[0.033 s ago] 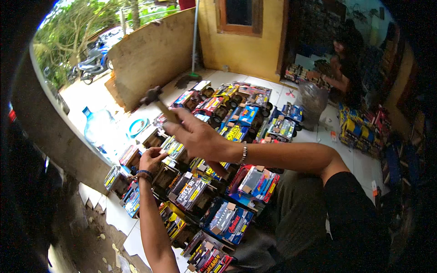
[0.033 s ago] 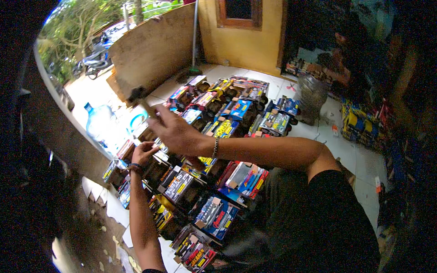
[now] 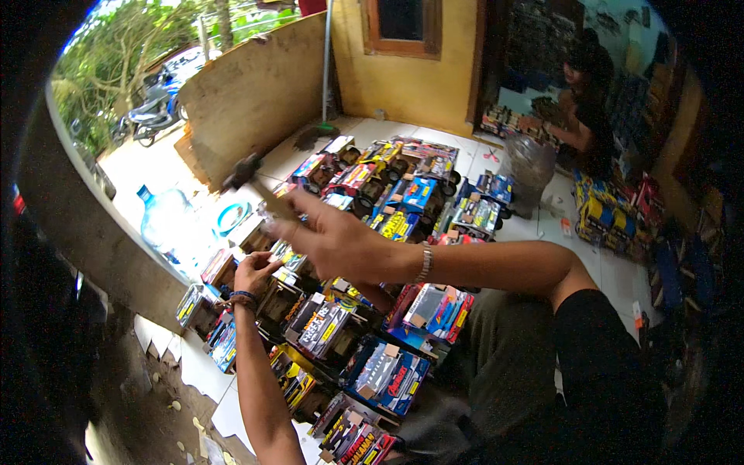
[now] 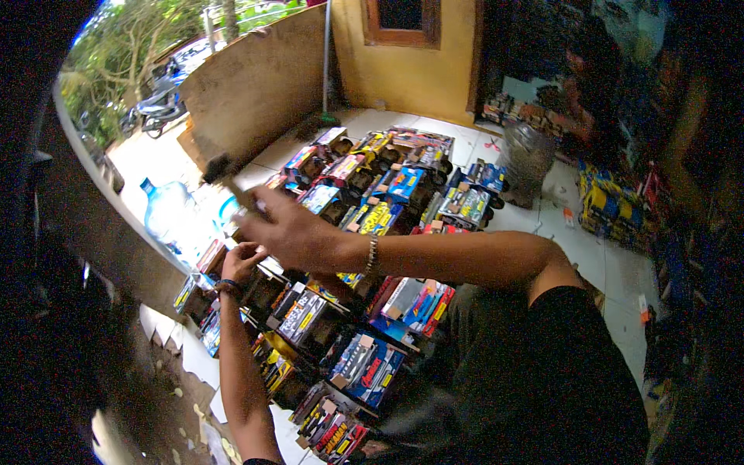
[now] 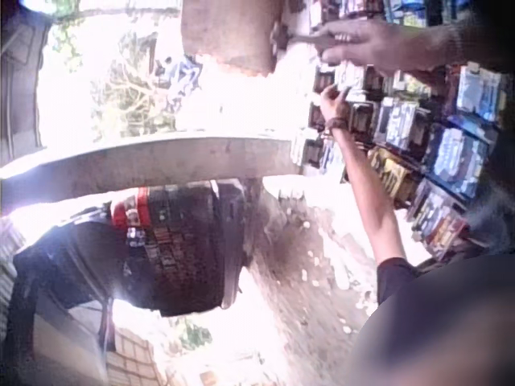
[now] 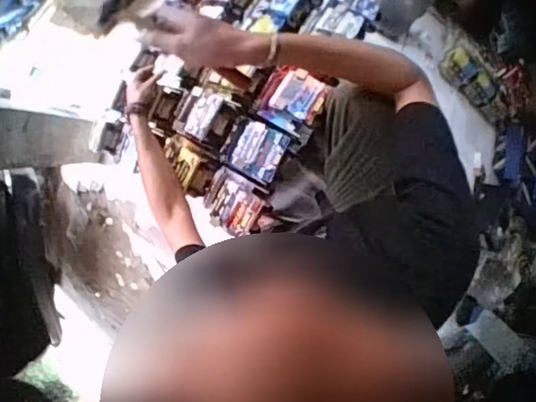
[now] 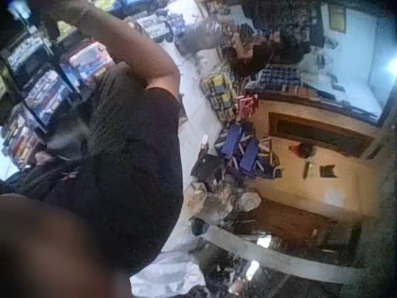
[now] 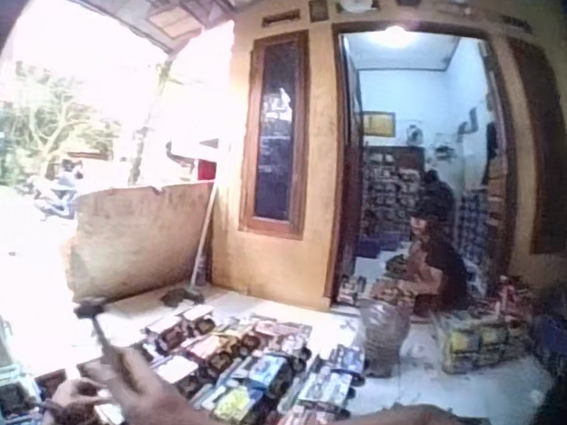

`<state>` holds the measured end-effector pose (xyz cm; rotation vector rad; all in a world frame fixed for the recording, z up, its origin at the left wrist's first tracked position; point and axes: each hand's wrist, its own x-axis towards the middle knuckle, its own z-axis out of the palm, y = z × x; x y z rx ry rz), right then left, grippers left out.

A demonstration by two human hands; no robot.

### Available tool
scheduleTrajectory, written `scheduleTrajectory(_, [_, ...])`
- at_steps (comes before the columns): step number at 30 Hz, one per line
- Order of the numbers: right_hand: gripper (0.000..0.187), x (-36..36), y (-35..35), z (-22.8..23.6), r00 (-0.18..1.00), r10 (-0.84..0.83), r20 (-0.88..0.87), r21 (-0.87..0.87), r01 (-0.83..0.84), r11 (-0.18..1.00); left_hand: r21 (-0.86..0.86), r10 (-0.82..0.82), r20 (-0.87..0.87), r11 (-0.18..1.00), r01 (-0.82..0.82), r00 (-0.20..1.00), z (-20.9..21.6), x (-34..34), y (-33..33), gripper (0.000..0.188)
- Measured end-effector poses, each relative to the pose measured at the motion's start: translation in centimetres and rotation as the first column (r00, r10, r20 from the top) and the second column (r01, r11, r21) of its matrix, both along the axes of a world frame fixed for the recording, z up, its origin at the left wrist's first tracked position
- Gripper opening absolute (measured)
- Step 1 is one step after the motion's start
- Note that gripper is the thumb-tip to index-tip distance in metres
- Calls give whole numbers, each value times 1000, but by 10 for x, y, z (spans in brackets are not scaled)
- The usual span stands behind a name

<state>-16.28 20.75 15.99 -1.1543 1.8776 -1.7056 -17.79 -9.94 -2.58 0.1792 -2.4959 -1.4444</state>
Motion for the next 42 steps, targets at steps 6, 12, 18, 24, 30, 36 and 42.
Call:
scheduleTrajectory(6, [54, 96, 83, 34, 624, 622, 472, -241, -588, 772, 35, 33, 60, 999, -35, 998, -1, 1, 0, 40])
scheduleTrajectory(12, [30, 132, 108, 31, 192, 923, 333, -819, -427, 384, 80, -1, 34, 997, -2, 999, 3, 6, 8, 35])
scheduleTrajectory(18, [29, 125, 113, 17, 287, 915, 284, -844, -379, 381, -57, -32, 19, 998, 33, 999, 0, 4, -2, 36])
scheduleTrajectory(24, [30, 132, 119, -4, 361, 889, 282, -824, -383, 417, -168, -12, 55, 986, 21, 998, -11, -4, -13, 45])
scheduleTrajectory(30, [32, 170, 107, -21, 317, 875, 365, -810, -355, 467, -443, 2, 45, 897, 19, 999, 3, 0, -9, 50])
scheduleTrajectory(36, [31, 192, 94, -32, 211, 898, 385, -792, -425, 439, -428, 92, -57, 897, -108, 994, 19, 21, 16, 37])
scheduleTrajectory(42, [31, 206, 84, -42, 294, 886, 358, -774, -438, 458, -467, 46, -138, 878, -106, 989, 24, 32, 26, 40])
